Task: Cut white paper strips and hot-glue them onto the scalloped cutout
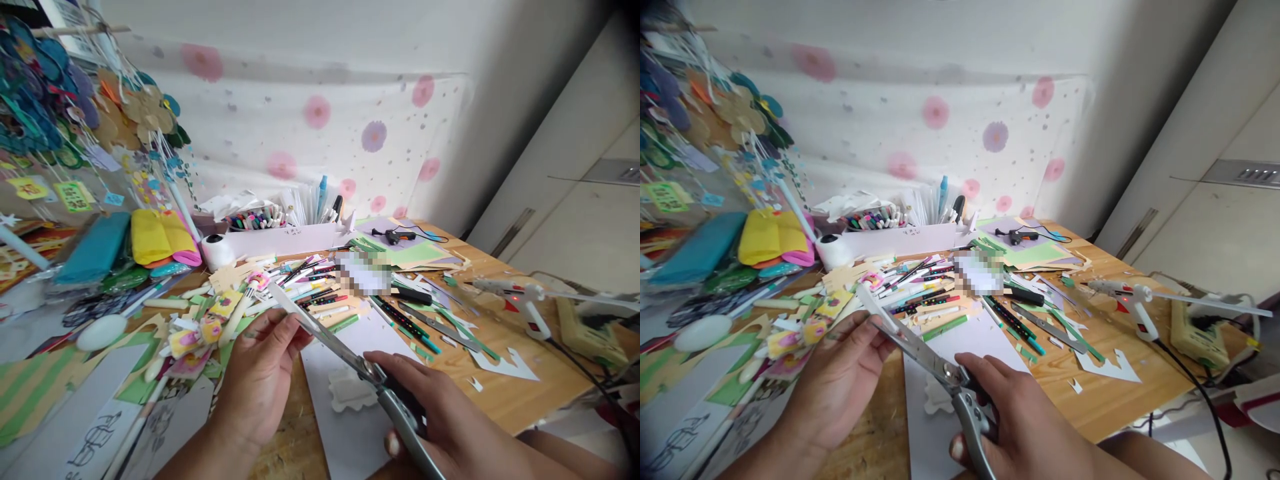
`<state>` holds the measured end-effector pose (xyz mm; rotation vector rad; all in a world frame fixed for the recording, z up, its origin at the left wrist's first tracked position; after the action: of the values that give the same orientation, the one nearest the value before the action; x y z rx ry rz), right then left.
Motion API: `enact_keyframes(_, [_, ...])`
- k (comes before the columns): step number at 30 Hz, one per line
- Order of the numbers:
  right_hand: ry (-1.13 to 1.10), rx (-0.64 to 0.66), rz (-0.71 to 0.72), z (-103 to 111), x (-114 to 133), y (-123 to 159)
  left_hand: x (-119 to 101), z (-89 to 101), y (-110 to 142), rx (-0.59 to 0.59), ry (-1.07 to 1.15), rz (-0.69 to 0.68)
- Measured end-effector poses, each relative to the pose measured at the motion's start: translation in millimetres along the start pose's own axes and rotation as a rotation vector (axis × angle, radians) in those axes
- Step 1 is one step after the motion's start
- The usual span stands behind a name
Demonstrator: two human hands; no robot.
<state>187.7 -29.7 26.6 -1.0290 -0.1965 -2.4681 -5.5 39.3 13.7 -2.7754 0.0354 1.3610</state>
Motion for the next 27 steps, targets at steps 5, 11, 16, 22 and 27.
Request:
enact_keyframes(5, [-0.011,0.017,0.000,-1.6,-0.5,-0.9,-0.4,0.2,1.8,-0.010,0.008,0.004])
enact_keyframes(11, [0.005,0.001,-0.019,-1.2,-4.5,-1.1,-0.9,-1.4,2.2,-0.038,0.035,-0.021])
enact_keyframes(16, [0.009,0.014,-0.023,-3.5,-9.0,-0.3,-1.0,-2.2,0.2,-0.037,0.057,-0.037])
enact_keyframes(22, [0.019,0.018,-0.034,-4.1,-11.9,1.5,0.0,-2.7,-0.4,-0.018,0.061,-0.032])
enact_keyframes(27, [0.071,-0.009,-0.038,-4.0,-15.8,2.5,-1.2,-4.1,0.6,-0.002,0.072,-0.028])
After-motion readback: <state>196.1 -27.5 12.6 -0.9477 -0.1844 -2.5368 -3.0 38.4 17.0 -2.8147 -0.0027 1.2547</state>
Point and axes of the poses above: each hand's wrist, its own y-axis away from the middle knuckle, its own z-axis out of the back of the hand, x = y × z, the point moved 4 cm from there along -y, towards the middle knuckle, and after that the axes turned 5 degrees about x, right-handed, at the moved point
